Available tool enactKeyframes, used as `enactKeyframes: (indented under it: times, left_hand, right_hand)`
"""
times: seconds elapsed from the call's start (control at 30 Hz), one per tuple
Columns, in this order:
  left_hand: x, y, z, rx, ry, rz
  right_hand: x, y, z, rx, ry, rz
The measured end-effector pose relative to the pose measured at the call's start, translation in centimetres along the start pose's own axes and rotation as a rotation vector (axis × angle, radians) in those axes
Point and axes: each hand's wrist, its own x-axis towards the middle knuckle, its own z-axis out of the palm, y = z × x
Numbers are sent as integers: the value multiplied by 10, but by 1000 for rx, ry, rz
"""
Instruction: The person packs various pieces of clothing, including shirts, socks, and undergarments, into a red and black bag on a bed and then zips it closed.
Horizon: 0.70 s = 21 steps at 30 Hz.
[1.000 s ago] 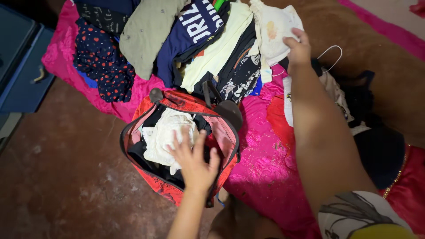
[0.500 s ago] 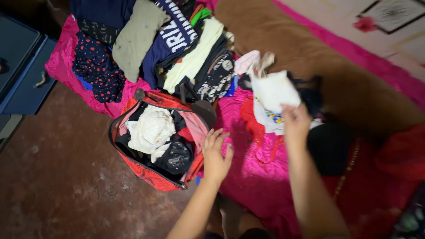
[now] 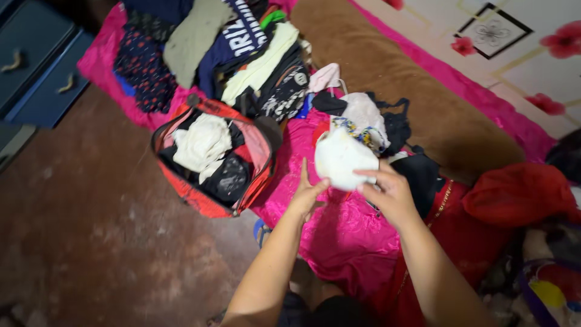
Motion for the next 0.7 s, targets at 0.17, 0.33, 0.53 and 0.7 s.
enactKeyframes:
  times: [0.17,0.33,0.53,0.7]
  left_hand:
    - [-31,5,-21,-548,-458,149]
    - [-52,14,-20,-221,-193,271]
    - [-70,99,-61,401,114,555]
    - [-97,202,-109,334,134,561]
  right_hand:
    - [-32,38,18,772,-133,256]
    - [-20,75,61,646,137,276]
    - [15,11,146,970,-85,330]
    - [50,3,247,961,-86,188]
